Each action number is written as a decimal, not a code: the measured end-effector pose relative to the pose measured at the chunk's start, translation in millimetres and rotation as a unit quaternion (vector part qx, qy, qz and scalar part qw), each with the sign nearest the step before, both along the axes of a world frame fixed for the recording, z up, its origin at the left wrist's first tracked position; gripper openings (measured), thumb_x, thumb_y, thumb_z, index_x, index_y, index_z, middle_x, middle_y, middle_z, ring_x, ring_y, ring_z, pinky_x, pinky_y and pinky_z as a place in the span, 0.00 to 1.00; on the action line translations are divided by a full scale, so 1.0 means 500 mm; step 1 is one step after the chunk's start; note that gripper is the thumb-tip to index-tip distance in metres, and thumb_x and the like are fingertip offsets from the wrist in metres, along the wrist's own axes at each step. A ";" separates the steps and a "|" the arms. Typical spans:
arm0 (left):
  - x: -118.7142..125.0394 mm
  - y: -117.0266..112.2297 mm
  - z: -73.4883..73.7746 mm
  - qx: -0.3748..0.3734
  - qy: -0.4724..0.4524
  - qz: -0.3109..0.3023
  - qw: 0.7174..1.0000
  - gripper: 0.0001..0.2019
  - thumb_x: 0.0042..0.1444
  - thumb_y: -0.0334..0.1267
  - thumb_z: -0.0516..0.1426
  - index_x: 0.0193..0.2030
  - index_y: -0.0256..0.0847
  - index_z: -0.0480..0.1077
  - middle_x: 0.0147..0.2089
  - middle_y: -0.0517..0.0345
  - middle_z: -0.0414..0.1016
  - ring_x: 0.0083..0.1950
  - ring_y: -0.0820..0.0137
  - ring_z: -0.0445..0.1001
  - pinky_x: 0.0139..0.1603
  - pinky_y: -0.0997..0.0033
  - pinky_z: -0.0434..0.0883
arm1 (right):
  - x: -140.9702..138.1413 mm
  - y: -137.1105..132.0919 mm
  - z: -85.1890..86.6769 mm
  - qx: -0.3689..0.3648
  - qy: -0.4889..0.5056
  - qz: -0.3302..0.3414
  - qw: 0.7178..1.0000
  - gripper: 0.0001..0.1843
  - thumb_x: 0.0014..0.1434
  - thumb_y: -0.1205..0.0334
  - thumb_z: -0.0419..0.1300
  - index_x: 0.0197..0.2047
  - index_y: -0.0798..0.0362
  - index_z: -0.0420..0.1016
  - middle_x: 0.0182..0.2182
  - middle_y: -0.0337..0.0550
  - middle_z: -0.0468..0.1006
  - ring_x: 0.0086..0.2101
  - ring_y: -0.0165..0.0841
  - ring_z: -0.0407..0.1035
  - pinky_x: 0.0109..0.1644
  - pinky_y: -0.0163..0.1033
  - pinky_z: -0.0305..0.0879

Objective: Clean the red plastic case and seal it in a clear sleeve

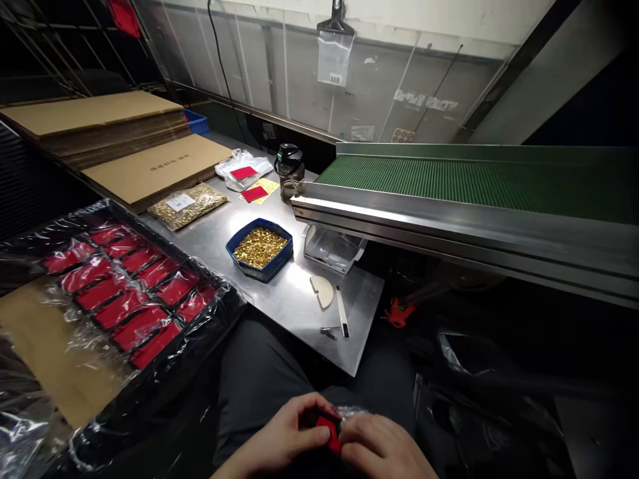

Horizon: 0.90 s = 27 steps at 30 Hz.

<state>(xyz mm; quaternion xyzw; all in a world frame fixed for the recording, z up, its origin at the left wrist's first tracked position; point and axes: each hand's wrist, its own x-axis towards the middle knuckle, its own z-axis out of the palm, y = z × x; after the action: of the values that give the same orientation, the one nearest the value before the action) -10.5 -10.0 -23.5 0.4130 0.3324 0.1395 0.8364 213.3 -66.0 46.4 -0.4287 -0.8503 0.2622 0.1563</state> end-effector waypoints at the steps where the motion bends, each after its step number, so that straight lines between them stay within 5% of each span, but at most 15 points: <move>1: 0.014 -0.003 -0.002 0.008 0.013 0.004 1.000 0.25 0.52 0.55 0.69 0.46 0.39 0.71 0.38 0.56 0.74 0.38 0.66 0.71 0.41 0.67 0.67 | -0.005 -0.006 -0.012 0.055 -0.024 -0.008 0.998 0.10 0.74 0.61 0.53 0.43 0.50 0.75 0.41 0.42 0.84 0.38 0.35 0.78 0.40 0.37 0.70; 4: 0.052 -0.012 -0.006 0.066 0.074 0.029 0.995 0.19 0.48 0.42 0.70 0.38 0.41 0.65 0.35 0.63 0.64 0.35 0.70 0.61 0.36 0.70 0.59 | -0.021 -0.017 -0.045 0.185 -0.050 -0.002 0.981 0.16 0.75 0.65 0.47 0.40 0.51 0.75 0.34 0.40 0.83 0.30 0.34 0.75 0.33 0.39 0.63; 6: 0.064 -0.011 -0.001 0.107 0.106 0.030 0.988 0.16 0.45 0.34 0.69 0.34 0.41 0.65 0.37 0.63 0.63 0.37 0.69 0.59 0.37 0.69 0.58 | -0.020 -0.019 -0.050 0.185 -0.023 -0.007 0.982 0.17 0.75 0.65 0.47 0.39 0.50 0.75 0.32 0.38 0.82 0.29 0.33 0.73 0.32 0.39 0.62; 9: 0.059 0.002 0.014 0.132 0.122 -0.008 0.984 0.14 0.47 0.38 0.70 0.33 0.41 0.69 0.39 0.62 0.63 0.39 0.68 0.62 0.39 0.69 0.59 | 0.005 -0.014 -0.029 0.025 0.100 -0.112 0.988 0.13 0.75 0.51 0.51 0.46 0.47 0.74 0.45 0.43 0.81 0.40 0.36 0.76 0.42 0.38 0.69; 13: 0.043 0.021 0.029 0.140 0.108 -0.050 0.983 0.15 0.48 0.46 0.72 0.34 0.40 0.76 0.40 0.60 0.66 0.42 0.64 0.67 0.43 0.68 0.62 | 0.028 -0.020 -0.017 -0.253 0.116 -0.203 0.939 0.20 0.65 0.41 0.62 0.49 0.47 0.72 0.46 0.46 0.77 0.45 0.41 0.75 0.49 0.42 0.71; 16: 0.045 0.028 0.042 0.149 0.092 -0.041 0.984 0.13 0.51 0.48 0.70 0.35 0.40 0.80 0.42 0.58 0.67 0.44 0.63 0.69 0.44 0.67 0.65 | 0.015 -0.037 -0.040 -0.311 0.037 -0.198 0.929 0.15 0.61 0.49 0.66 0.46 0.48 0.75 0.41 0.44 0.78 0.42 0.42 0.74 0.48 0.43 0.70; 19: 0.047 0.039 0.055 0.166 0.070 -0.037 0.983 0.09 0.51 0.44 0.71 0.35 0.43 0.83 0.43 0.57 0.69 0.45 0.63 0.70 0.46 0.67 0.66 | 0.007 -0.047 -0.063 -0.324 0.079 -0.218 0.917 0.13 0.63 0.51 0.64 0.48 0.46 0.78 0.43 0.44 0.79 0.43 0.41 0.73 0.49 0.41 0.70; 21: 0.040 0.049 0.057 0.160 0.052 -0.027 0.985 0.17 0.53 0.44 0.71 0.50 0.46 0.81 0.47 0.55 0.71 0.48 0.61 0.72 0.50 0.65 0.68 | 0.015 -0.048 -0.075 -0.337 0.153 -0.235 0.899 0.15 0.66 0.46 0.60 0.48 0.46 0.79 0.42 0.43 0.80 0.43 0.40 0.74 0.49 0.39 0.70; 24: 0.018 0.059 0.048 0.142 0.022 -0.027 0.989 0.44 0.45 0.47 0.75 0.69 0.50 0.66 0.64 0.48 0.68 0.64 0.51 0.67 0.68 0.54 0.61 | 0.034 -0.053 -0.092 -0.344 0.267 -0.256 0.863 0.26 0.66 0.35 0.57 0.51 0.46 0.81 0.40 0.44 0.80 0.43 0.41 0.73 0.50 0.41 0.69; 27: 0.004 0.061 0.034 0.137 -0.003 -0.044 0.990 0.48 0.36 0.45 0.79 0.67 0.51 0.70 0.72 0.46 0.62 0.75 0.44 0.53 0.76 0.49 0.47 | 0.044 -0.067 -0.106 -0.383 0.338 -0.241 0.825 0.32 0.60 0.30 0.60 0.52 0.47 0.81 0.41 0.46 0.80 0.44 0.43 0.73 0.53 0.46 0.68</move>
<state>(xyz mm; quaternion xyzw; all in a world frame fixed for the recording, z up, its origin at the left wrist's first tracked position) -8.6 20.3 -6.5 0.5374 0.2894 0.1484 0.7781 235.1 -99.5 -6.8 -0.5299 -0.4455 0.6490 0.3155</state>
